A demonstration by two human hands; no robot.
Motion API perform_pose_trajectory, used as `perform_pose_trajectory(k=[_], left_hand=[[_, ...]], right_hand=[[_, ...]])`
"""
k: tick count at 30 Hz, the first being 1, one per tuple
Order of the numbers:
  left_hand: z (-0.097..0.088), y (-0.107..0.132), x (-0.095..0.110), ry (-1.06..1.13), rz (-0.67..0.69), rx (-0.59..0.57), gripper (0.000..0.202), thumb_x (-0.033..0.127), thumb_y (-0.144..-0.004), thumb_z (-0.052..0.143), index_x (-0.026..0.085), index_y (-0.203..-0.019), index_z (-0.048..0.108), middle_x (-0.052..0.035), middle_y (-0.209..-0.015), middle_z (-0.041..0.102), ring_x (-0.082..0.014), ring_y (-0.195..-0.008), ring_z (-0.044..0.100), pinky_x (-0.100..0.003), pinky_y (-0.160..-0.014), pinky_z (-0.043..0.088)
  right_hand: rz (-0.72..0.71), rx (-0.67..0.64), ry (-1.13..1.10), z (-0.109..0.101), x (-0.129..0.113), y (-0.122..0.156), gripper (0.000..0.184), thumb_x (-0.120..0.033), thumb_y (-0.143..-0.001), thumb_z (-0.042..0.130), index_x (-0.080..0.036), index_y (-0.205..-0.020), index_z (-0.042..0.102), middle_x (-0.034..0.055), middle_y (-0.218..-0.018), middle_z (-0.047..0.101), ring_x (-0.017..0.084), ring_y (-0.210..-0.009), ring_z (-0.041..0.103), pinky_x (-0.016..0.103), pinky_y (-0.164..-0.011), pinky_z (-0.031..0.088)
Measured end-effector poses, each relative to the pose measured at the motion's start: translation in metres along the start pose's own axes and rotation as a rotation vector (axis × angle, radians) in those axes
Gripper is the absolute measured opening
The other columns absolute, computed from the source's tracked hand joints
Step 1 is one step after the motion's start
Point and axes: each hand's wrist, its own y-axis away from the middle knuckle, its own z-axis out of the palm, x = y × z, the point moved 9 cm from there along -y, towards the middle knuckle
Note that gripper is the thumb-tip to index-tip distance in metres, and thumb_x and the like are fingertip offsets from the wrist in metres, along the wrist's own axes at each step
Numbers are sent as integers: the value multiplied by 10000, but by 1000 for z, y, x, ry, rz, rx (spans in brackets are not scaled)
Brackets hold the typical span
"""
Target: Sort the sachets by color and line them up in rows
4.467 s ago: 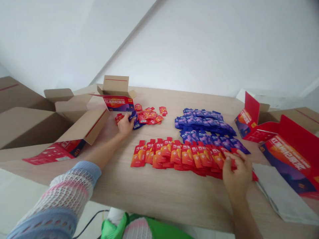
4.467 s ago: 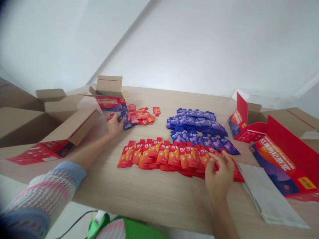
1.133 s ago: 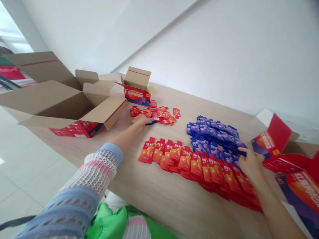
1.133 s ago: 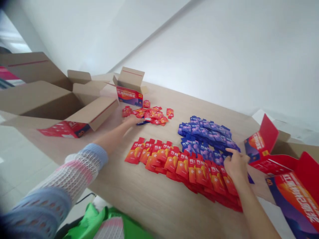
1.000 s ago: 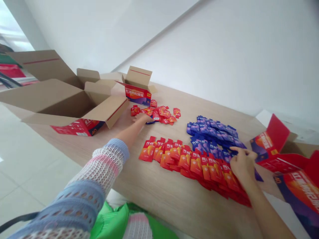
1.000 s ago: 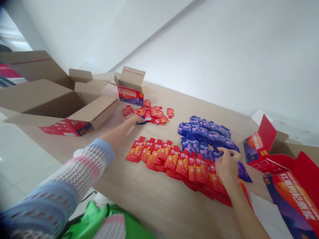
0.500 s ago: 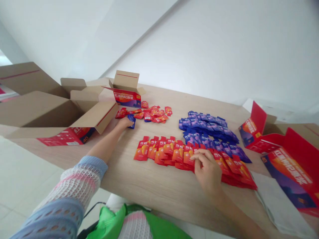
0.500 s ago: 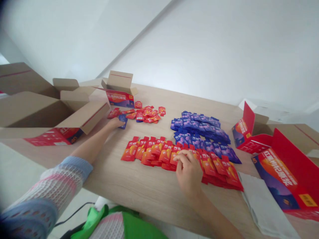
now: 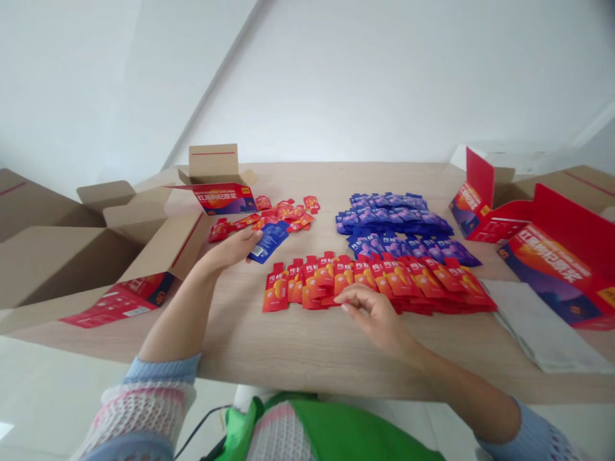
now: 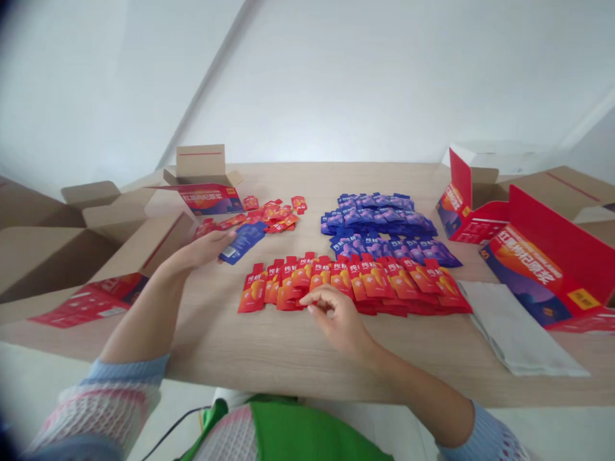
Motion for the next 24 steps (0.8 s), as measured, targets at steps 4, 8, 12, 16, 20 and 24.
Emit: perform_pose_trajectory(k=[4,8,12,16,20,24], left_hand=[[13,13,60,531,123,-198,485,598,-949,396,207,-671,465,12,-504,400,-118,-450,388,-332,-627,508],[81,48,126,1068,177,-648,464,555,-960,377,216,-652,308,83,-490,140,-63,-391,119,-279,-545,436],[184,121,163,1132,130,-1254,492,585,-868,526,220,-637,292,88,-484,171,-60,-397,121,-259,-491,363],[237,162,177,1077,115,-1435,515,673,-817,558,215,-668,376,75,-482,297,-71,-410,254,-293,-560,444],[228,142,175,750,204,-1148,272,423,-819,628,164,-800,548,-5,-598,557,-114,-508,498,-271,-580,452],[160,94,162,335,381,-743,153,301,-849,528,183,-883,619,-22,-717,655,-153,-618,594,-278,-623,481]], right_hand=[[115,130,-257,-13,14,-5,235,-427,-846,711,-238,-981,741,41,-958,679,181,-872,615,313,-786,504],[199,147,-405,-8,22,-8,566,-485,-753,824,-275,-1255,670,56,-1196,665,210,-1115,600,336,-926,503],[212,132,-626,10,8,-2,610,-607,-706,835,-246,-1160,647,78,-1129,685,239,-1056,663,336,-786,571],[366,329,-725,0,11,17,551,-696,-692,802,-241,-867,547,-52,-619,544,139,-508,577,219,-380,407],[177,536,-724,-59,10,15,472,-675,-735,781,-269,-850,569,-53,-677,587,150,-703,647,260,-579,553],[31,735,-590,-149,34,7,440,-672,-754,764,-305,-965,644,-42,-1003,703,146,-980,658,294,-887,566]])
